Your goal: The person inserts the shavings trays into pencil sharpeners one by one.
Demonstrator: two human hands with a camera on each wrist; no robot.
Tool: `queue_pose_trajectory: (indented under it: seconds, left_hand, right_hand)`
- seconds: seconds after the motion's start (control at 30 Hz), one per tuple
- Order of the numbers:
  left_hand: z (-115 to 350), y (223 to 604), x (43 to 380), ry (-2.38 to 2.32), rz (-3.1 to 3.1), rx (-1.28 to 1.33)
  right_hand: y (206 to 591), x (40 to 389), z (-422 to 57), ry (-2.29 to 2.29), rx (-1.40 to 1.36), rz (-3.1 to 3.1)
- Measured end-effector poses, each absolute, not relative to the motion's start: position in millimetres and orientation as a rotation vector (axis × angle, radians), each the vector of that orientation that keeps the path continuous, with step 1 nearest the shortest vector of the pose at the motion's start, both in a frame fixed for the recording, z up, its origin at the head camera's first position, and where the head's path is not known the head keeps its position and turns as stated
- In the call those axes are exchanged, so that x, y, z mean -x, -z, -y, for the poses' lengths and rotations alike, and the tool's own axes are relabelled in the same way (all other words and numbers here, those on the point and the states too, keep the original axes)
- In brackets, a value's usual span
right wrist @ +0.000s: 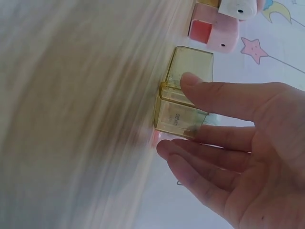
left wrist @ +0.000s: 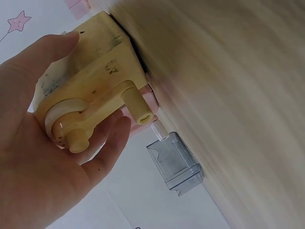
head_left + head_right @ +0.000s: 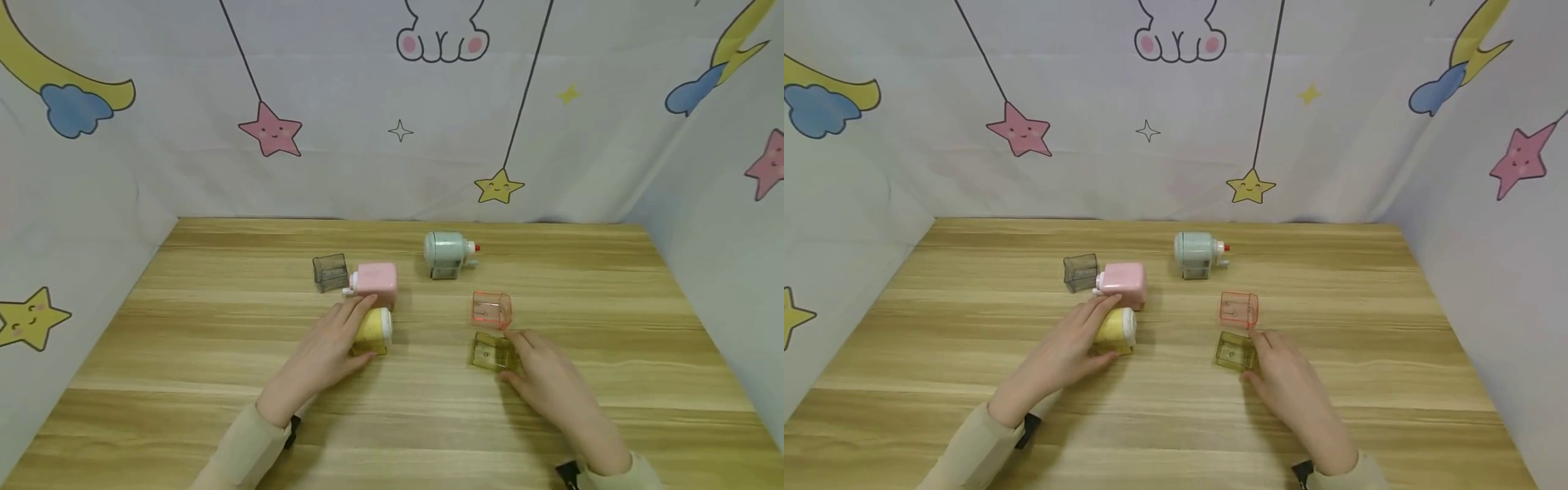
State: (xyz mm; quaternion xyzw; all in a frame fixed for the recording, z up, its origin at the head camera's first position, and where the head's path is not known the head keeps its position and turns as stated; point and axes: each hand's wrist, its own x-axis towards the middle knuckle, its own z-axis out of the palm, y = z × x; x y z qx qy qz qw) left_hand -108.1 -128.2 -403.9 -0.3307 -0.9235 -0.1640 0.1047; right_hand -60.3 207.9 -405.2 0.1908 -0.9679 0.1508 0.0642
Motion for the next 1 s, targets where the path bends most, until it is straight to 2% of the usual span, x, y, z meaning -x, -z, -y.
queue_pose_trajectory:
  seconds: [1.0]
  left_hand:
    - [126, 410, 114, 0.67, 2.691, 1.065]
  right_hand:
    - [410, 67, -197, -0.57, -0.621, 2.879]
